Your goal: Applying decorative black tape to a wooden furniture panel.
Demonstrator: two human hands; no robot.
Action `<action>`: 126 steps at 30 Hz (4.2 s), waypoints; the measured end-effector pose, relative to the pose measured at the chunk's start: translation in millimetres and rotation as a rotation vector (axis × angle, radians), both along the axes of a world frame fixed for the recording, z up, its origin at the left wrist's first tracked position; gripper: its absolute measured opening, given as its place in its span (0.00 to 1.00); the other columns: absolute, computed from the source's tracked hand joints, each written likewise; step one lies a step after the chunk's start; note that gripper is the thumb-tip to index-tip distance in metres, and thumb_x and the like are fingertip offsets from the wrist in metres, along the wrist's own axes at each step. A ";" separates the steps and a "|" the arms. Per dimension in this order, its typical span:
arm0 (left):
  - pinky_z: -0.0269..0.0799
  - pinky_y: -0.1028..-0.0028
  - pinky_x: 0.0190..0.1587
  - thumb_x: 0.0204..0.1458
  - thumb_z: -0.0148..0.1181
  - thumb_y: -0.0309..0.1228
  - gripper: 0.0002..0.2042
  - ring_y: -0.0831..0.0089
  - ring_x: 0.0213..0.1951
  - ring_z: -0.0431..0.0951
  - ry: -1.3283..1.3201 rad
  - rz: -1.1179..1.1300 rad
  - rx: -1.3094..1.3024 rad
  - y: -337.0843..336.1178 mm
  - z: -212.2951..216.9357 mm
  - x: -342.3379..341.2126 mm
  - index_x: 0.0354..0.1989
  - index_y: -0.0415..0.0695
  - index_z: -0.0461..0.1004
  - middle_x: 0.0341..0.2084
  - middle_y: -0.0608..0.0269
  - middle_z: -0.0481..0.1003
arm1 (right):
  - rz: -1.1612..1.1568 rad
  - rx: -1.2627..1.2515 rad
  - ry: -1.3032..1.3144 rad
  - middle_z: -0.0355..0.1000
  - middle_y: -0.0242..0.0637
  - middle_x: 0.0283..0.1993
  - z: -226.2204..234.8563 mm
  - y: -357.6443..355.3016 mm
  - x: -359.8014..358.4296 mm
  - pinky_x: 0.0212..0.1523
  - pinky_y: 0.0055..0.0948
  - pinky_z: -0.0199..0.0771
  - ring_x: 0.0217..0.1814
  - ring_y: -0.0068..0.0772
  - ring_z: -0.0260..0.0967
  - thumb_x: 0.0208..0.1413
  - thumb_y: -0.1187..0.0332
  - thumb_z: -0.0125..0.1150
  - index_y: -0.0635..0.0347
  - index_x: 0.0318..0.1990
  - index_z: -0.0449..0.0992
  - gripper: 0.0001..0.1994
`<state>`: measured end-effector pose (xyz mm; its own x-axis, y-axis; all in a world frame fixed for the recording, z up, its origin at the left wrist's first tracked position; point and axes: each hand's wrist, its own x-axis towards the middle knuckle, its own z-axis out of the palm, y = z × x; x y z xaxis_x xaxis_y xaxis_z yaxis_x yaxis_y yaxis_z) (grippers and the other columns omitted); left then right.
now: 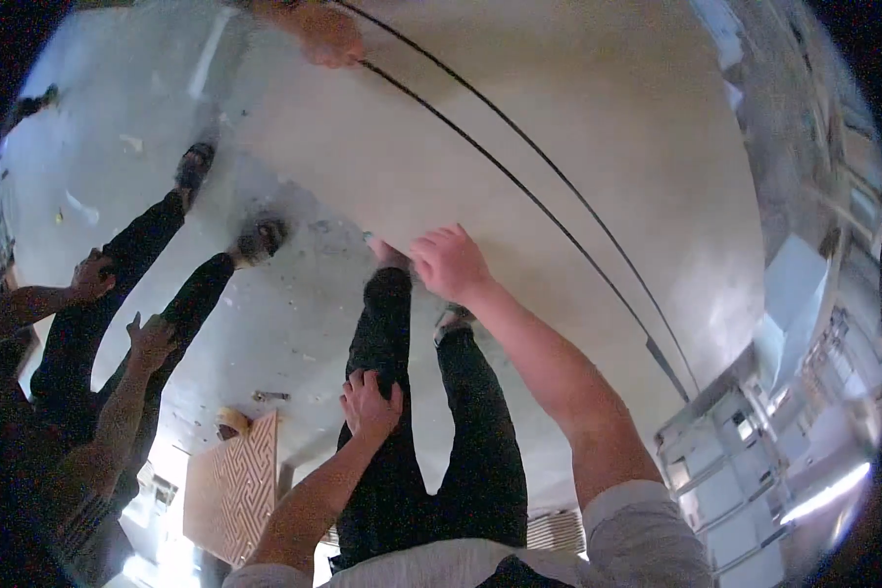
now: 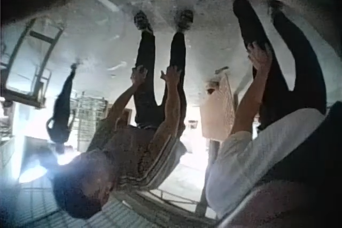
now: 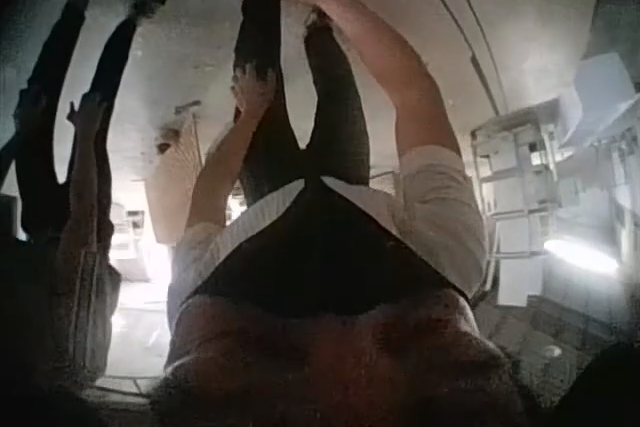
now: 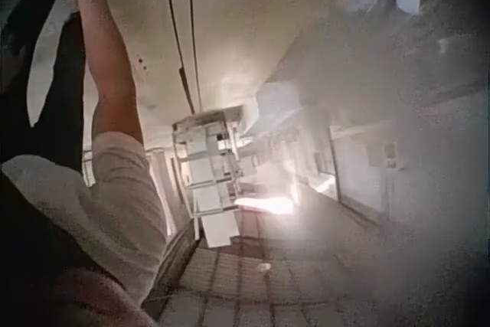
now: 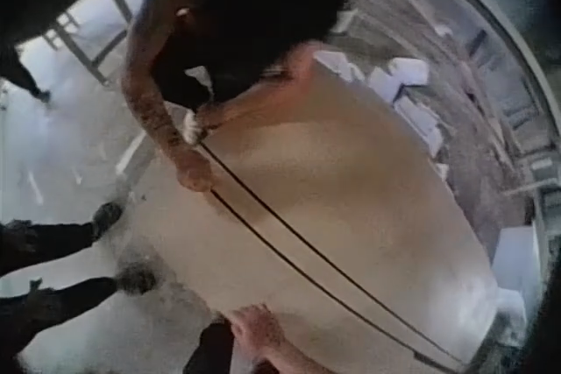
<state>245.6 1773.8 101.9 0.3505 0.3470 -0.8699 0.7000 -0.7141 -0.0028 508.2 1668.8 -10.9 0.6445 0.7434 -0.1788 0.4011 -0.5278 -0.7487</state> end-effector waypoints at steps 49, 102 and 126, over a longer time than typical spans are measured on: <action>0.75 0.62 0.40 0.59 0.57 0.38 0.11 0.64 0.34 0.78 -0.330 0.335 -0.381 12.4 198.2 -498.2 0.34 0.44 0.77 0.29 0.65 0.78 | -0.727 -0.410 0.208 0.78 0.48 0.42 346.6 -487.1 -465.7 0.48 0.46 0.75 0.46 0.53 0.76 0.54 0.57 0.56 0.55 0.39 0.82 0.14; 0.73 0.70 0.52 0.63 0.56 0.32 0.18 0.69 0.45 0.79 -0.153 0.802 -0.489 -377.8 268.6 -280.5 0.57 0.35 0.68 0.42 0.54 0.79 | -0.167 -0.304 0.145 0.76 0.49 0.36 132.0 -528.3 -258.4 0.40 0.50 0.74 0.39 0.57 0.75 0.52 0.68 0.55 0.57 0.37 0.74 0.07; 0.75 0.69 0.44 0.58 0.59 0.35 0.18 0.66 0.37 0.80 -0.236 -0.060 -0.548 -353.9 198.5 -379.4 0.51 0.36 0.72 0.35 0.52 0.80 | -0.890 -0.147 0.561 0.77 0.47 0.37 236.9 -690.6 -644.6 0.43 0.47 0.75 0.42 0.52 0.75 0.54 0.70 0.50 0.57 0.36 0.78 0.08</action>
